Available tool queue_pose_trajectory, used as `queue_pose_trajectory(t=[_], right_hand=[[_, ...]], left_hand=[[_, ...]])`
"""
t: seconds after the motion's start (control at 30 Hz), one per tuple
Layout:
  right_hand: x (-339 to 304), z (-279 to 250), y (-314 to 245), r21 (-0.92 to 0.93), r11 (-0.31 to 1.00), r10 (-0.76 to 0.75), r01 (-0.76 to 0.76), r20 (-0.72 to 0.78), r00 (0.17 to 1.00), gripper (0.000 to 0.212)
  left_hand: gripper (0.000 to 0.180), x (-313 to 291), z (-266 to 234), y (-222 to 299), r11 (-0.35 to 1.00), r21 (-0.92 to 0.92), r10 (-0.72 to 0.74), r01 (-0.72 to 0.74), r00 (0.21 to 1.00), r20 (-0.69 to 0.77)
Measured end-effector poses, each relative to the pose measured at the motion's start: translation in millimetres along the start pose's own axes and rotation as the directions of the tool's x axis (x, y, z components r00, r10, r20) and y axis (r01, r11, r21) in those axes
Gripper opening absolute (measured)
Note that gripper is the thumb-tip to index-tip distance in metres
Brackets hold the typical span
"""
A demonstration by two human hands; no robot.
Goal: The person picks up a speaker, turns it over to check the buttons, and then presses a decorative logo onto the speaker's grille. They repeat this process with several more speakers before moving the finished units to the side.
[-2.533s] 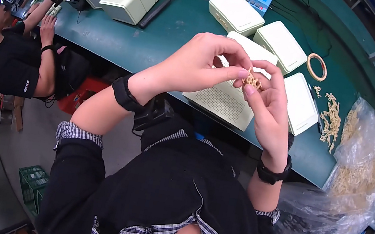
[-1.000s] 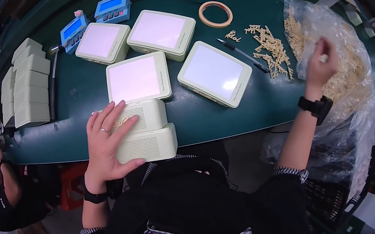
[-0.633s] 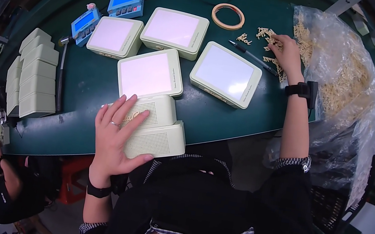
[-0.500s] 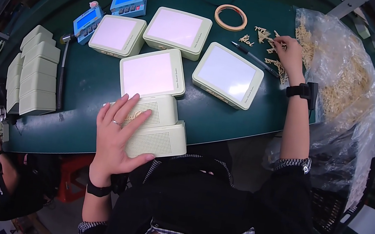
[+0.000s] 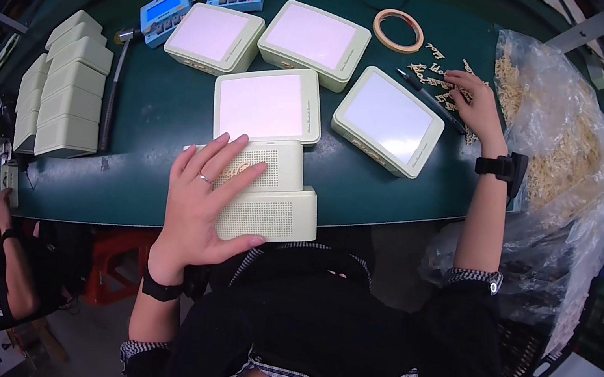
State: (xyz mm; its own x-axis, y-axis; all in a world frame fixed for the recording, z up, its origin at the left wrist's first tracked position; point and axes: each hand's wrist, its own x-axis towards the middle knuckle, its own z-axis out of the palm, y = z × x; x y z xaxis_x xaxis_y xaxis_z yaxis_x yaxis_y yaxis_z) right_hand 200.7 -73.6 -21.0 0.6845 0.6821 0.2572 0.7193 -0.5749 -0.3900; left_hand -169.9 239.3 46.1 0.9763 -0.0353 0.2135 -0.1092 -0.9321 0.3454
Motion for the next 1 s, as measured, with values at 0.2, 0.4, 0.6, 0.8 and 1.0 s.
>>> queue_pose_trajectory(t=[0.2, 0.4, 0.6, 0.8, 1.0], right_hand=[[-0.9, -3.4, 1.7, -0.119, 0.989, -0.085, 0.092, 0.061, 0.994, 0.024], [4.4, 1.1, -3.6, -0.080, 0.994, -0.065, 0.068, 0.043, 0.997, 0.012], [-1.0, 4.9, -13.0, 0.057, 0.998, -0.038, 0.040, -0.031, 0.999, 0.011], [-12.9, -25.2, -112.6, 0.063, 0.955, -0.249, 0.289, -0.357, 0.900, 0.013], [-47.7, -27.7, -253.5, 0.256, 0.774, -0.537, 0.579, -0.218, 0.815, 0.014]], left_hand=[[0.078, -0.3, -0.2, -1.0, 1.000, -0.001, 0.003, -0.003, 1.000, 0.008], [0.078, -0.4, 1.8, -2.2, 1.000, -0.005, 0.009, -0.009, 1.000, -0.015], [0.075, 0.5, -1.3, -1.3, 1.000, -0.026, 0.010, -0.011, 0.999, -0.043], [0.067, -1.0, -18.0, -6.3, 0.967, -0.253, -0.027, 0.016, 0.999, -0.038], [0.036, 14.1, -42.2, 26.2, 0.857, -0.514, -0.060, -0.035, 0.984, -0.167]])
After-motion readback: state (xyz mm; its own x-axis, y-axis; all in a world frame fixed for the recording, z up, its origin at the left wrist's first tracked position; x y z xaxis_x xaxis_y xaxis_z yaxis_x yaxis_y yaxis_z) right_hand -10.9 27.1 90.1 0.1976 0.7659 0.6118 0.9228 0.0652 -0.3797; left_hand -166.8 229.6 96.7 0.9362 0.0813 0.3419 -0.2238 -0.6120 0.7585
